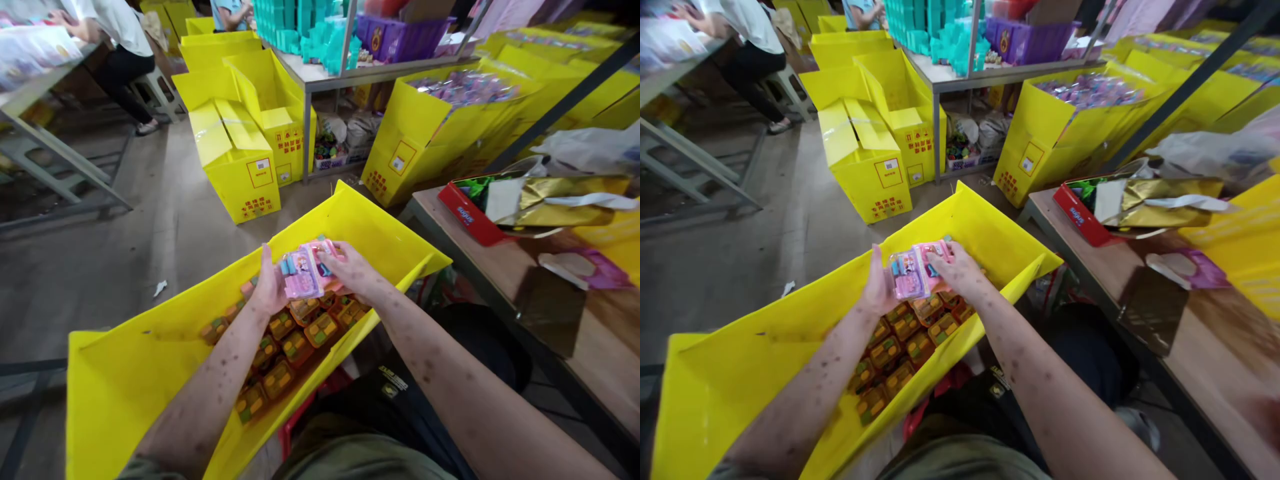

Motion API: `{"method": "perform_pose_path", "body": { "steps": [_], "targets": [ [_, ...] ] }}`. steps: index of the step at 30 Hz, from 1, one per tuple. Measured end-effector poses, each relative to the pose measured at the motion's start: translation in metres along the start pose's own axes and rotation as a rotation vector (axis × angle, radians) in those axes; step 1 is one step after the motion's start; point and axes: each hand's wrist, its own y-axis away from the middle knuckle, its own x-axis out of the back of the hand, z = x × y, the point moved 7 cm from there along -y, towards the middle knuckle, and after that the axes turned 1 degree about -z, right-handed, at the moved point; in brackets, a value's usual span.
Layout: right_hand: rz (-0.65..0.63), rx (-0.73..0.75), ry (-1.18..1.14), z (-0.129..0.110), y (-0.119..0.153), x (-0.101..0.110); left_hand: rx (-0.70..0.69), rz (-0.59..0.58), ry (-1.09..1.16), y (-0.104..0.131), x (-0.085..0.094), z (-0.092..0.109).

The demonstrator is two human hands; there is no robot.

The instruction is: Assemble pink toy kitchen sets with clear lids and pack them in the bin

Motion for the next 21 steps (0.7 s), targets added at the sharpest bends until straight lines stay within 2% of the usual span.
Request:
{"method": "perform_pose_path", "body": {
  "steps": [4, 7, 11, 14, 17, 21],
  "targets": [
    [0.042, -0.111, -0.172, 0.003, 0.023, 0.025, -0.085, -0.069, -0.284, 0.014, -0.073, 0.019],
    [0.135, -0.143, -0.369, 0.01, 0.046, 0.035, -0.091, -0.093, -0.393, 0.025, -0.105, 0.021],
    [0.186, -0.103, -0.451, 0.01, 0.072, 0.04, -0.088, -0.15, -0.429, 0.031, -0.118, 0.02],
    [0.189, -0.01, -0.432, 0.0, 0.083, 0.042, -0.098, -0.219, -0.463, 0.034, -0.121, 0.024],
    [0.186, 0.1, -0.431, -0.012, 0.091, 0.045, -0.049, -0.278, -0.503, 0.043, -0.127, 0.028],
    [0.243, 0.201, -0.355, -0.024, 0.105, 0.05, -0.013, -0.273, -0.541, 0.056, -0.138, 0.032]
  ]
}}
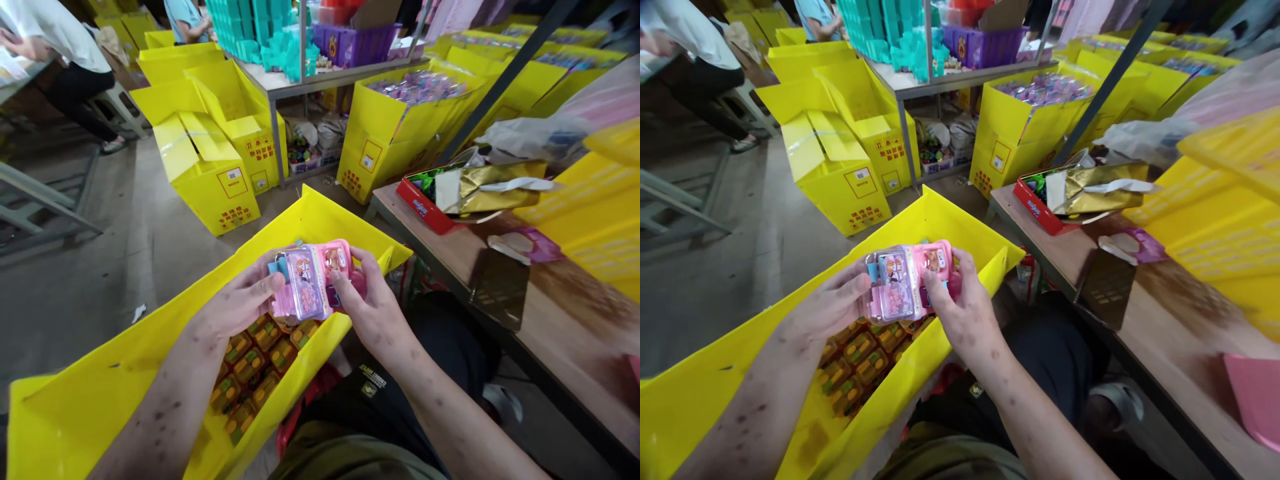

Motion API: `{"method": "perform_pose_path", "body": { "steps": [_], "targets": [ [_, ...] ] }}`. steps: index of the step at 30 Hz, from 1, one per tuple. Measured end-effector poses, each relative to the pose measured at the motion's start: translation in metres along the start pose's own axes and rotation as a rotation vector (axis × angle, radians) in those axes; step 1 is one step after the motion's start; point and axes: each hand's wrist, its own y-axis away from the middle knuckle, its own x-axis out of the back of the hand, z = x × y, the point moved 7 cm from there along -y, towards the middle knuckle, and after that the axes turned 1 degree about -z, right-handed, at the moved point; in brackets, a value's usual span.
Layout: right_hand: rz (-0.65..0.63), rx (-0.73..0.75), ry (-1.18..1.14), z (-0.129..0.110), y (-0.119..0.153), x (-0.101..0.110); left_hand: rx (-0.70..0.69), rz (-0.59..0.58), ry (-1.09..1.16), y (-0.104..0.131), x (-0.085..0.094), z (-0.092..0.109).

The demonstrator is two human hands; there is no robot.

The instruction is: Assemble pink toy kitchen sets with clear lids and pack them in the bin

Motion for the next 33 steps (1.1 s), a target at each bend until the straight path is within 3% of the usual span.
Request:
{"method": "perform_pose_path", "body": {
  "steps": [5, 11, 14, 18, 21, 25, 27, 29, 33],
  "targets": [
    [0.033, 0.071, 0.071, -0.015, 0.011, 0.0, -0.082, 0.021, -0.015, 0.006, -0.02, 0.008],
    [-0.087, -0.017, -0.078, -0.017, 0.01, -0.001, -0.217, 0.147, -0.161, 0.006, -0.027, 0.01],
    [-0.11, -0.158, -0.183, -0.006, 0.012, 0.007, -0.201, 0.09, -0.088, 0.001, -0.027, 0.001],
    [-0.161, -0.279, -0.268, 0.006, 0.017, 0.01, -0.039, -0.095, 0.056, 0.0, -0.025, -0.022],
    [-0.124, -0.237, -0.209, 0.009, 0.016, 0.011, 0.02, -0.179, 0.091, 0.009, -0.023, -0.029],
    [-0.088, -0.053, 0.015, 0.0, 0.017, 0.002, -0.068, -0.17, 0.073, 0.023, -0.024, -0.018],
    [-0.11, 0.039, 0.071, -0.007, 0.021, -0.007, -0.137, -0.115, 0.063, 0.027, -0.015, -0.018],
    [-0.151, 0.144, 0.157, -0.014, 0.025, -0.012, -0.166, -0.045, 0.11, 0.029, 0.006, -0.032],
    [-0.199, 0.361, 0.519, -0.018, 0.027, -0.006, -0.005, 0.122, 0.28, 0.039, 0.082, -0.095]
  ]
}}
